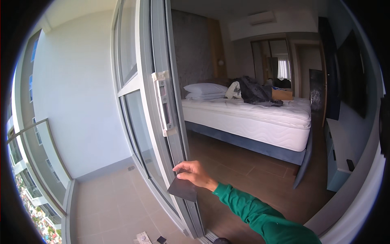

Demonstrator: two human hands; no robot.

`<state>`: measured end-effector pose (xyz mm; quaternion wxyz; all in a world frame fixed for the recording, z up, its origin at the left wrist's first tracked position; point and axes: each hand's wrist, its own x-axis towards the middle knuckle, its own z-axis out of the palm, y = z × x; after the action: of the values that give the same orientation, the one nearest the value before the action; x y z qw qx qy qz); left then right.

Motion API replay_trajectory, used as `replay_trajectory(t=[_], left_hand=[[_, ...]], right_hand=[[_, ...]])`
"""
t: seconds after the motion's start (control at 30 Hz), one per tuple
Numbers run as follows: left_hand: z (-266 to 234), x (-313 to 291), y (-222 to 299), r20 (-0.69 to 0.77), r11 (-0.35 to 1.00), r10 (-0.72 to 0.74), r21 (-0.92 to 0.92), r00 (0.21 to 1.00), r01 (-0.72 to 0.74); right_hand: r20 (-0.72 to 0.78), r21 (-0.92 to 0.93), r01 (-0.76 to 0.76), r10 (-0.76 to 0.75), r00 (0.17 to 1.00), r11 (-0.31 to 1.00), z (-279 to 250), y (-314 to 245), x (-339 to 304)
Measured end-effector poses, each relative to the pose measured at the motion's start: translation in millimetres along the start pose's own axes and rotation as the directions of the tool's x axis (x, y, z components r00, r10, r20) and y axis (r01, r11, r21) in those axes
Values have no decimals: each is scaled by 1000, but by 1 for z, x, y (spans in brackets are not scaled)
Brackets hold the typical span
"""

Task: The person sands the bottom track of a sliding glass door frame using a sanding block. They repeatedly rub the sandpaper along the metal track, occasionally switching hands or adjusting the sanding block. The person also briefly handles a small piece of paper or label on the floor.

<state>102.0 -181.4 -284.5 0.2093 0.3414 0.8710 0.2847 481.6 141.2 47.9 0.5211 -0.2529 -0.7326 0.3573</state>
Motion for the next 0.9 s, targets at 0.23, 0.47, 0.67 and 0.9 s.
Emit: replay_trajectory(t=[0.23,0.47,0.67,0.9], left_hand=[[8,33,-153,-214,958,-68,-287,974,3],[-46,115,-20,-199,701,-37,-704,979,-117],[-50,157,-31,-170,504,-68,-856,983,-113],[4,219,-17,84,310,-259,-936,962,165]], right_hand=[[41,160,-304,302,953,939,41,17,-69],[29,443,-691,761,648,571,105,79,-165],[136,576,-769,895,425,278,192,130,-191],[49,238,-860,879,475,451,272,201,-151]])
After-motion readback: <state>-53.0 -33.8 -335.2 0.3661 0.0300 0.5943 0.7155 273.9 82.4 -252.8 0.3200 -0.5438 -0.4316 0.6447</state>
